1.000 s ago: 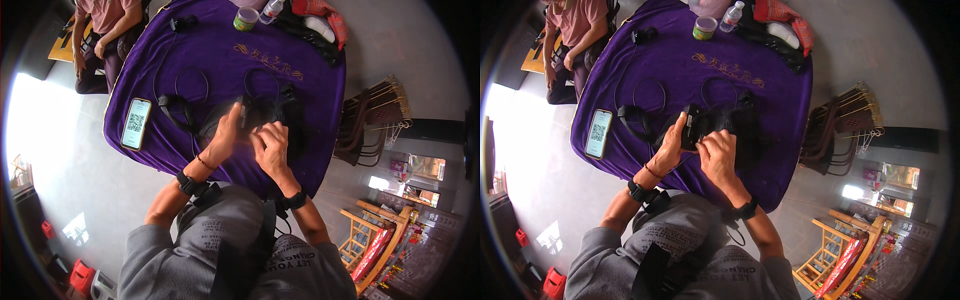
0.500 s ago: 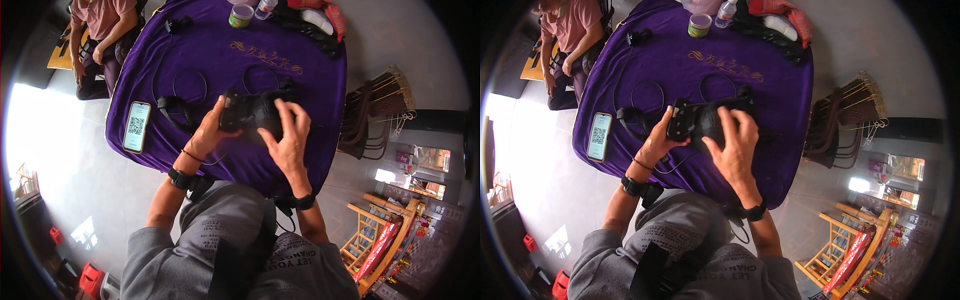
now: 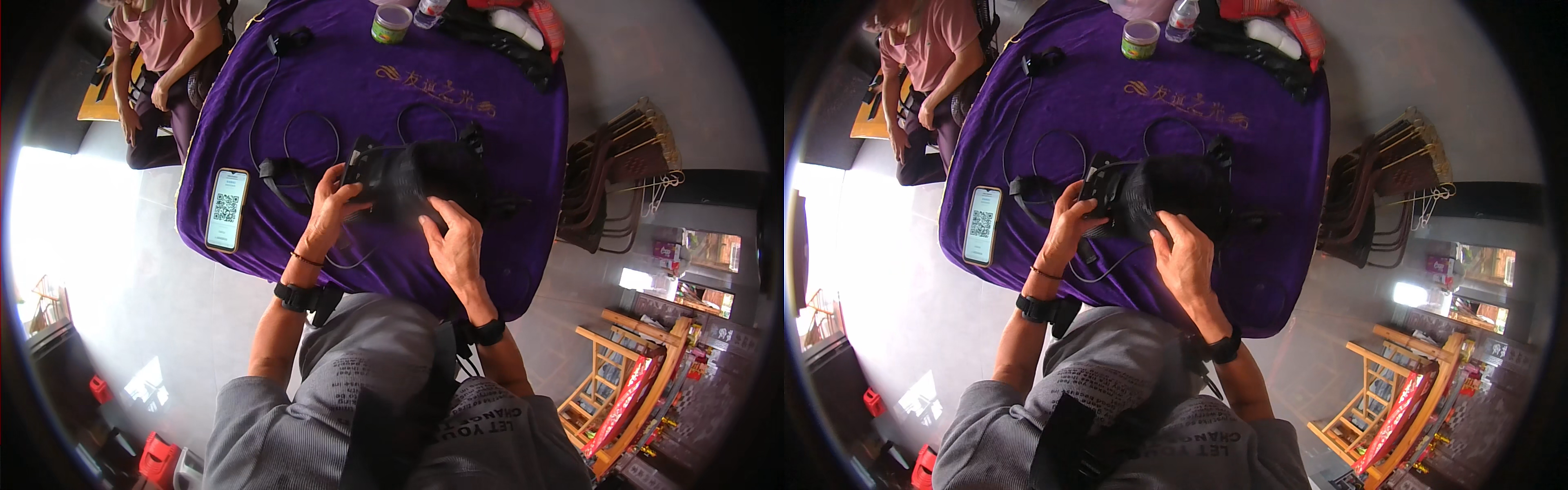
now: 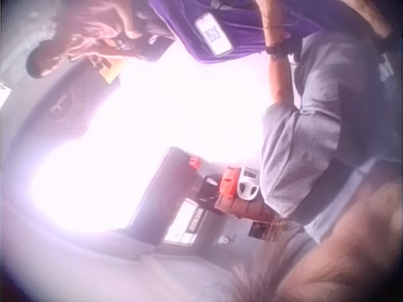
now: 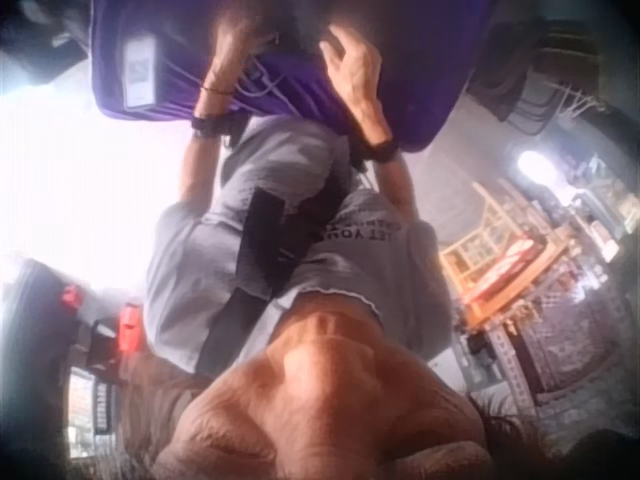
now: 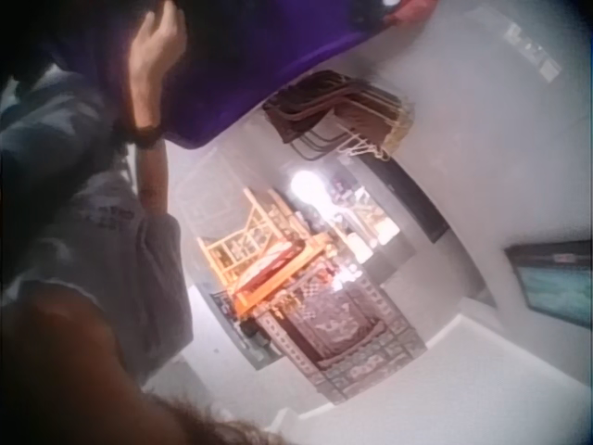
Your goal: The recorder is shown assembling components for a head-mounted or body-worn electronic device, connecting wires and straps.
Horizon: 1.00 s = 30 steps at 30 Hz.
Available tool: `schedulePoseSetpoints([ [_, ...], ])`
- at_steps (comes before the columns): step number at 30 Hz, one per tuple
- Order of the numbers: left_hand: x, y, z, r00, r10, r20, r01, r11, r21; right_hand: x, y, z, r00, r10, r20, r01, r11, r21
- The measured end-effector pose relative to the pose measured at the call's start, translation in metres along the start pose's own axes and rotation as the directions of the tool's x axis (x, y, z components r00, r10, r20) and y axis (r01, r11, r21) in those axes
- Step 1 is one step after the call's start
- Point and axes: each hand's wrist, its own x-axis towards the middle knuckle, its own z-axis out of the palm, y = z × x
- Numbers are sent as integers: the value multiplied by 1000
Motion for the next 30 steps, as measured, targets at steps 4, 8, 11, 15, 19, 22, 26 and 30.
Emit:
schedulePoseSetpoints([
  [4,5,-2,-16,995,-9,96,-3,991,132,-4,-3,4,1000,-3,31,4,1000,-17],
  [8,5,-2,-20,986,-44,159,20,989,149,-10,-8,5,998,-14,60,16,1000,-24],
  [11,3,0,-23,982,-36,187,7,988,154,-14,-5,7,995,-48,88,49,999,-18],
  [15,1,0,-22,978,-15,209,-22,984,176,-14,-5,5,994,-51,95,52,999,-8],
  [19,1,-2,-24,975,-44,219,7,987,164,-14,-5,6,995,-67,75,68,998,-5],
  [22,2,-6,-28,979,-54,198,27,990,137,-15,-4,8,994,-63,86,64,998,-5],
  [26,3,-6,-25,976,-50,214,21,991,132,-14,-4,5,995,-47,89,48,999,-5],
  [30,2,-5,-26,976,-47,211,18,990,140,-14,-5,6,994,-48,101,50,999,-9],
])
